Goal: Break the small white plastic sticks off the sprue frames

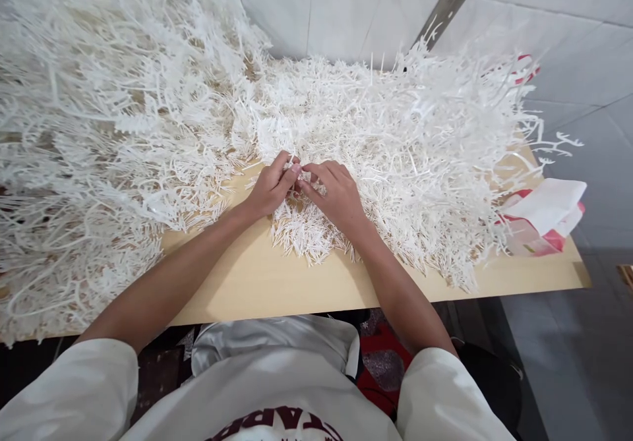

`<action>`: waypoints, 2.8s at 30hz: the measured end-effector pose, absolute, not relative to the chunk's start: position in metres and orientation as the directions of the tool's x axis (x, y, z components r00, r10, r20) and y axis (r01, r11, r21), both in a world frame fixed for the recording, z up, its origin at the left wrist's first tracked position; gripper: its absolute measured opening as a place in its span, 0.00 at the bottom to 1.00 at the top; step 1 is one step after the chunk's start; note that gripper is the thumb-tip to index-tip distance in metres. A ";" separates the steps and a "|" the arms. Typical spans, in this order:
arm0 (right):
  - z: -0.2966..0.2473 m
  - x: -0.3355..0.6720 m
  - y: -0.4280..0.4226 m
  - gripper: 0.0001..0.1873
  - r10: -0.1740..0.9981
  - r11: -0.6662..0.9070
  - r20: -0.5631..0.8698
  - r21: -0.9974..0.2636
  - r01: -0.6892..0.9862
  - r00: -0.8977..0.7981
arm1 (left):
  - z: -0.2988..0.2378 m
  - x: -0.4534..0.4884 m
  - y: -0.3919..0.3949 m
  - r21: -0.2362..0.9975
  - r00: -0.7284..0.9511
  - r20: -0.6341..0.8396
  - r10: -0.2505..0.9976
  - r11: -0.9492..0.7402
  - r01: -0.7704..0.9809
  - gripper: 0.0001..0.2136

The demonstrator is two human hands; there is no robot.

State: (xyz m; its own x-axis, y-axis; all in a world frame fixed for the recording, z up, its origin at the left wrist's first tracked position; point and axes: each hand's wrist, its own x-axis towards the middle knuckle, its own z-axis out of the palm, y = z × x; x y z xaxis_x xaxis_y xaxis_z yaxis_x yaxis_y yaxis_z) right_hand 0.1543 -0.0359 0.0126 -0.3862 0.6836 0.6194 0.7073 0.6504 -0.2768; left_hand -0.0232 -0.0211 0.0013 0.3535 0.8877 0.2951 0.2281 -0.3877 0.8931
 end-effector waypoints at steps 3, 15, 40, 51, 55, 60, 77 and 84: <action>0.011 0.153 -0.037 0.05 0.680 0.655 0.612 -0.260 0.709 -0.404 | 0.002 -0.023 -0.022 0.885 0.371 0.293 0.882 -0.397 0.245 0.17; 0.020 0.145 -0.042 0.05 0.843 0.480 0.469 -0.435 0.762 -0.263 | 0.001 -0.021 -0.024 0.685 0.409 0.357 0.840 -0.533 0.497 0.16; 0.029 0.138 -0.049 0.11 0.910 0.408 0.251 -0.393 0.824 -0.331 | 0.003 -0.022 -0.025 0.745 0.345 0.329 0.879 -0.466 0.477 0.13; 0.024 0.147 -0.043 0.14 0.912 0.410 0.229 -0.473 0.780 -0.341 | 0.003 -0.022 -0.022 0.741 0.448 0.292 0.845 -0.496 0.452 0.16; 0.024 0.145 -0.045 0.13 0.824 0.566 0.309 -0.399 0.721 -0.475 | 0.000 -0.021 -0.021 0.788 0.370 0.310 0.875 -0.455 0.415 0.17; 0.022 0.145 -0.049 0.15 0.631 0.707 0.507 -0.062 0.705 -0.588 | -0.001 -0.020 -0.019 0.788 0.341 0.307 0.888 -0.439 0.432 0.15; 0.017 0.149 -0.041 0.16 0.819 0.516 0.478 -0.368 0.773 -0.319 | 0.002 -0.023 -0.021 0.836 0.289 0.307 0.907 -0.402 0.374 0.16; 0.023 0.146 -0.044 0.16 0.777 0.592 0.428 -0.250 0.766 -0.462 | 0.004 -0.022 -0.022 0.753 0.375 0.301 0.877 -0.460 0.471 0.16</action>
State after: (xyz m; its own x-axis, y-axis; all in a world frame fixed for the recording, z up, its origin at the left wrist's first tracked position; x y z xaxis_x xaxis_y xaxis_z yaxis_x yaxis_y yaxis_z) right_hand 0.1464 -0.0438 0.0232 -0.4615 0.7772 0.4277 0.7660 0.5923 -0.2497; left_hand -0.0219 -0.0221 0.0036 0.3753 0.8766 0.3013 0.4710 -0.4603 0.7525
